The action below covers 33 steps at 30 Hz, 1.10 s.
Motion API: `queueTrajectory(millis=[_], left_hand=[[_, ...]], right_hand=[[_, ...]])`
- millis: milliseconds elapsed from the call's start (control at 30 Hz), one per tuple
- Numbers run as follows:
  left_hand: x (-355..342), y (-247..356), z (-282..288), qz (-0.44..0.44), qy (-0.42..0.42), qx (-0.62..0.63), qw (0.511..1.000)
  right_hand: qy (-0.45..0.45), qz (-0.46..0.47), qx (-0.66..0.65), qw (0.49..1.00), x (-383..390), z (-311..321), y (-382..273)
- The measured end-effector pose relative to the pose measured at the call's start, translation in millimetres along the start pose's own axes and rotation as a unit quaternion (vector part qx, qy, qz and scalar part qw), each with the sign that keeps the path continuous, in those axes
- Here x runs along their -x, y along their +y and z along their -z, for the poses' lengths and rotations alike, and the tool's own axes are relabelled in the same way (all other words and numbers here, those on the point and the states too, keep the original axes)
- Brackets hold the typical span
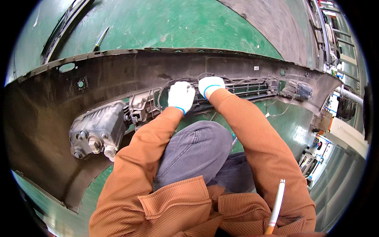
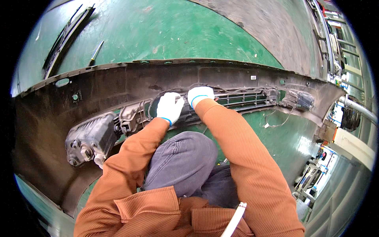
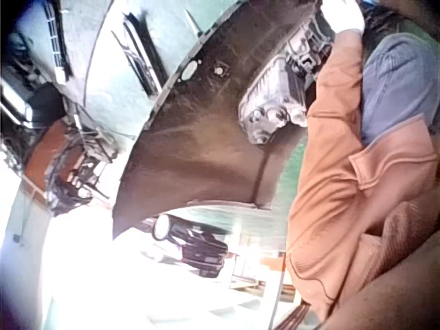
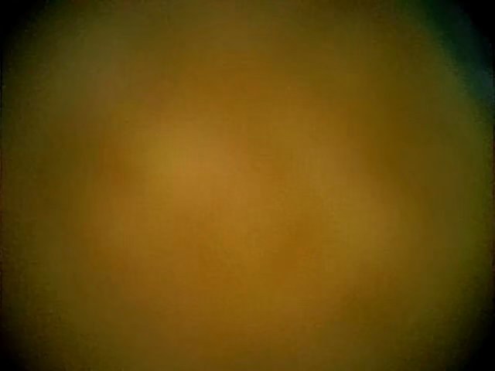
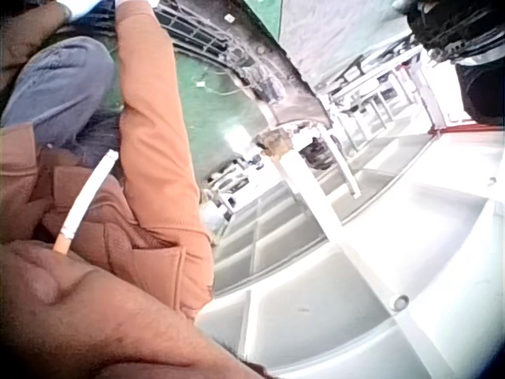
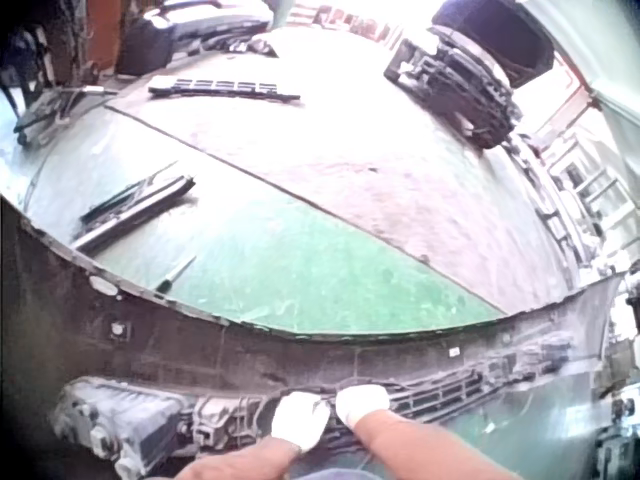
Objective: The person sits on the floor and works on a detached car bumper, using a screwdriver to remove screws and a heat gun to soften adhesive. They peel off a plastic cover and use a utility knife to trim material from the bumper's interior.
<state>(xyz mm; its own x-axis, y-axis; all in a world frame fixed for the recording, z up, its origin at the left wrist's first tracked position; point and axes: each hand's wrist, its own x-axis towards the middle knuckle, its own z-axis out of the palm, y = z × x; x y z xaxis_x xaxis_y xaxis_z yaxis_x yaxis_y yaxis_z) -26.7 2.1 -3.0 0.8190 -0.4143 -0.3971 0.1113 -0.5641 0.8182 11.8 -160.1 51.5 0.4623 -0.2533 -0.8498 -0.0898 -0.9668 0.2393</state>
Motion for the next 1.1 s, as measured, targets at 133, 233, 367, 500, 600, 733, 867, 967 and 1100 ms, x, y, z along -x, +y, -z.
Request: queueTrajectory(millis=[133, 233, 367, 500, 600, 733, 867, 967, 1100], left_hand=[[-13, -68, -42, 0.076, -0.246, 0.389, 0.884], [-19, -97, -65, -0.090, -0.248, 0.202, 0.943], [-13, -60, -44, -0.004, -0.251, 0.302, 0.920], [-2, -30, -17, 0.150, -0.199, 0.448, 0.859], [-5, -45, -36, -0.122, -0.141, 0.105, 0.977], [4, -3, -37, 0.129, -0.120, 0.353, 0.919], [6, 1, -35, 0.138, -0.098, 0.401, 0.901], [7, -11, -49, 0.119, -0.095, 0.404, 0.902], [6, -19, -61, 0.137, -0.081, 0.393, 0.906]], right_hand=[[0.021, 0.004, -0.008, 1.000, 7, 4, 0], [0.035, 0.011, -0.026, 0.999, 14, 2, 3], [0.031, 0.020, -0.040, 0.999, 13, -14, 18], [0.049, 0.064, -0.048, 0.996, 13, -8, 15], [0.033, 0.070, -0.039, 0.996, 13, -7, 21], [0.005, 0.132, -0.056, 0.990, 13, 6, 33], [-0.017, 0.201, -0.047, 0.978, 19, 26, 46], [0.004, 0.203, -0.044, 0.978, 5, 13, 52], [-0.003, 0.180, -0.054, 0.982, 4, 12, 46]])
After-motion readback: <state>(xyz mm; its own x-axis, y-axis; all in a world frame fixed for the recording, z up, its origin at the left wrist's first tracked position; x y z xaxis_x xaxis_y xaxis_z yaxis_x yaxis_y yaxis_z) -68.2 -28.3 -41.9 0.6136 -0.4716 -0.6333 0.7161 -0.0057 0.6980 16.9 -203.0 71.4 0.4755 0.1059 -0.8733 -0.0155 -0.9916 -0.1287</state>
